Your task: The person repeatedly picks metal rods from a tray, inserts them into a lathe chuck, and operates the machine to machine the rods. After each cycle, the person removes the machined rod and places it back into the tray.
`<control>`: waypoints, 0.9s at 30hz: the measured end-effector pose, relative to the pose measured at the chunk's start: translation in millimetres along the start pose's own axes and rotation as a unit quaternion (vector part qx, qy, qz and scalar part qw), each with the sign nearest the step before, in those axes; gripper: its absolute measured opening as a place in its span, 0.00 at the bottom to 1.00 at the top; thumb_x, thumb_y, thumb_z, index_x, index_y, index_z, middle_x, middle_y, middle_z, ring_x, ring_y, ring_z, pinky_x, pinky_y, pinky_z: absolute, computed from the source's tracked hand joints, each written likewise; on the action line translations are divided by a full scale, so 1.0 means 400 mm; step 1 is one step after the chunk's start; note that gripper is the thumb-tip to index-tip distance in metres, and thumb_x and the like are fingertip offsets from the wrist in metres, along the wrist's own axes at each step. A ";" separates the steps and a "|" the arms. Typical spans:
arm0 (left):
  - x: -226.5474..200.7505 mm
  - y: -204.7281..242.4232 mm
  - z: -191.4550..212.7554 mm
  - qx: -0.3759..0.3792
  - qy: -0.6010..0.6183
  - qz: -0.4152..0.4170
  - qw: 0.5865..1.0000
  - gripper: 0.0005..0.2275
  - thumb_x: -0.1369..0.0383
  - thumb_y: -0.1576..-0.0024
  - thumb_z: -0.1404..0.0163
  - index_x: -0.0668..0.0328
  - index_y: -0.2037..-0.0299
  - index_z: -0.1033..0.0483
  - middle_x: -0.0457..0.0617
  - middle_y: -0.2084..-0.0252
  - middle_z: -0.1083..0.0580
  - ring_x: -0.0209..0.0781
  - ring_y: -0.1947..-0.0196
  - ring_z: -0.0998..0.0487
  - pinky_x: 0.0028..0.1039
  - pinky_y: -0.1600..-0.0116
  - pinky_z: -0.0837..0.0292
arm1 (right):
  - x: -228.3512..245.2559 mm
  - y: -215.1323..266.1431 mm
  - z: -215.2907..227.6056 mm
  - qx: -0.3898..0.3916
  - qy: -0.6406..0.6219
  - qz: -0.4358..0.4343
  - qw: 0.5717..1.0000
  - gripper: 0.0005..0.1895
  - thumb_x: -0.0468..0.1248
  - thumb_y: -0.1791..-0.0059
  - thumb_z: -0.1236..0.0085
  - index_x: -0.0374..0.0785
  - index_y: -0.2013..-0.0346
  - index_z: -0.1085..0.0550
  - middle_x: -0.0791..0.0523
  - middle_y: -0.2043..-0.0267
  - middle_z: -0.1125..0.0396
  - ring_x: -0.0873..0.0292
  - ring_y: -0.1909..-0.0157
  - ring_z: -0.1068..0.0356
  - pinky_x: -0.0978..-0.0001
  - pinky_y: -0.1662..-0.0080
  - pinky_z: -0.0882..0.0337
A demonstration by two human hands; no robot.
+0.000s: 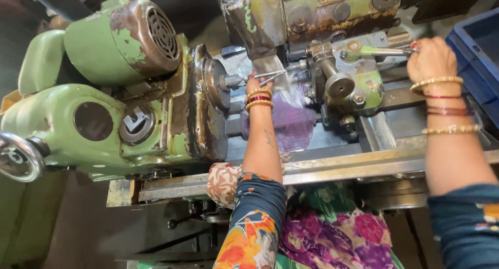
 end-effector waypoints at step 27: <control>0.013 0.180 -0.010 0.070 -0.541 -0.066 0.835 0.12 0.63 0.49 0.47 0.60 0.59 0.27 0.57 0.59 0.33 0.52 0.60 0.31 0.51 0.50 0.24 | -0.055 0.936 0.102 -0.226 -0.293 -0.108 0.923 0.07 0.32 0.40 0.66 0.29 0.53 0.38 0.47 0.48 0.35 0.55 0.50 0.31 0.71 0.47 0.27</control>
Point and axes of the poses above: each hand's wrist, its own y-axis away from the middle knuckle, its own z-axis out of the back of the hand, x = y × z, the point moved 2 cm from there along -y, towards the middle knuckle
